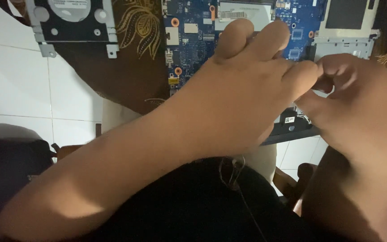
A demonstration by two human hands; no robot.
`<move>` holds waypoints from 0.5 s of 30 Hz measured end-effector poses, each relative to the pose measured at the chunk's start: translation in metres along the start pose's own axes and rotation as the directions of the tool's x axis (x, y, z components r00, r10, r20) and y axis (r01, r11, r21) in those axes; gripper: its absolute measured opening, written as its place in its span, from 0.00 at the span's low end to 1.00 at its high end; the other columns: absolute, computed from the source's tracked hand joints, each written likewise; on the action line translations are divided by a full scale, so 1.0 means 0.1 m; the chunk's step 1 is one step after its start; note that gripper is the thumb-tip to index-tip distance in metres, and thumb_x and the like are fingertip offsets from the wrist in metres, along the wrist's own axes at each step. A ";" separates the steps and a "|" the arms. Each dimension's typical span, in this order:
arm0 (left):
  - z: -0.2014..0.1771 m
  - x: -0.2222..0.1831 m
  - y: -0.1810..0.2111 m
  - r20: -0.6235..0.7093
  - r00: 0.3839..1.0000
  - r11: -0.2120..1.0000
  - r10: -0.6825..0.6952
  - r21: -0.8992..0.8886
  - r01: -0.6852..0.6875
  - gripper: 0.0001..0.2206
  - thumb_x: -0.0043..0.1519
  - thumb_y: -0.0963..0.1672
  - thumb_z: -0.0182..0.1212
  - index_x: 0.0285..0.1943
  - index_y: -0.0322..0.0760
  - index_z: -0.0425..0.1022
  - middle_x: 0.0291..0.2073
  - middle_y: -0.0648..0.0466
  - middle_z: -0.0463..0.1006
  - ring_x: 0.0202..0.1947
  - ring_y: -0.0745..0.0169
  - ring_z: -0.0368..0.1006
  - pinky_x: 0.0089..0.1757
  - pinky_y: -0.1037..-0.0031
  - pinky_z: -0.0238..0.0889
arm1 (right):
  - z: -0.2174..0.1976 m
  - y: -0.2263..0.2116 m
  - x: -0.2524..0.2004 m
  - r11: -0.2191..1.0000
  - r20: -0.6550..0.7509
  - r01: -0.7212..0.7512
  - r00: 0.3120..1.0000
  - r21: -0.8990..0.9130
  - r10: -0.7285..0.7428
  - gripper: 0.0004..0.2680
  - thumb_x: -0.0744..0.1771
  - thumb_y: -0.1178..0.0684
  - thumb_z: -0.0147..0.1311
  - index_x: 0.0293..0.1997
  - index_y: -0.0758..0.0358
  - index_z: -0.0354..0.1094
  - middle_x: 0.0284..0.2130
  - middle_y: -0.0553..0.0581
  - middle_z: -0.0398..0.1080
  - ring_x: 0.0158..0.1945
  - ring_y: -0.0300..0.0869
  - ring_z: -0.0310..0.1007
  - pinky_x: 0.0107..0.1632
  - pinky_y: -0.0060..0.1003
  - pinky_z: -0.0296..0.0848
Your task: Connecting ribbon cables and components to a laptop motherboard during a repair or assembly process.
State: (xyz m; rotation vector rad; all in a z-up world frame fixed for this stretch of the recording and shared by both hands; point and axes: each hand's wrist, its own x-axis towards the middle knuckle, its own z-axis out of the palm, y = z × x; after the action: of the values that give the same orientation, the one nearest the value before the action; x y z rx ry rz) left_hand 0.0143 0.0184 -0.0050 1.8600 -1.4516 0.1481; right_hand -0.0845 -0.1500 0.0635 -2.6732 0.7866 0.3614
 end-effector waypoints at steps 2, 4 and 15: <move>0.02 -0.02 -0.01 -0.100 0.995 0.999 0.014 0.030 -0.012 0.19 0.48 0.35 0.65 0.44 0.46 0.68 0.29 0.64 0.66 0.50 0.55 0.60 0.48 0.63 0.45 | 0.00 0.00 0.00 0.998 0.029 0.042 0.999 0.046 -0.044 0.02 0.65 0.61 0.55 0.32 0.61 0.70 0.23 0.49 0.61 0.34 0.35 0.55 0.37 0.37 0.54; 0.03 -0.01 -0.01 -0.051 0.999 0.999 -0.005 -0.034 0.004 0.21 0.45 0.32 0.60 0.45 0.42 0.67 0.25 0.62 0.64 0.49 0.55 0.57 0.48 0.62 0.45 | -0.02 -0.05 0.00 0.998 0.048 0.034 0.998 0.045 -0.036 0.03 0.66 0.62 0.55 0.34 0.60 0.73 0.22 0.50 0.62 0.31 0.36 0.54 0.34 0.37 0.52; 0.10 -0.03 -0.04 -0.083 0.995 0.988 -0.046 -0.154 0.032 0.24 0.45 0.29 0.57 0.48 0.40 0.65 0.27 0.52 0.64 0.47 0.52 0.53 0.48 0.60 0.45 | 0.00 0.00 0.05 0.993 0.085 0.111 0.990 0.031 -0.114 0.08 0.69 0.62 0.56 0.29 0.65 0.68 0.21 0.54 0.60 0.32 0.38 0.54 0.34 0.39 0.52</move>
State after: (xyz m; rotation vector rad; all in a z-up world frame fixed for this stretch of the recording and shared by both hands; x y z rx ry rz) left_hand 0.0136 0.0150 -0.0154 1.7360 -1.3292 0.0947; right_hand -0.0803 -0.1527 0.0622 -2.6433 0.6076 0.4322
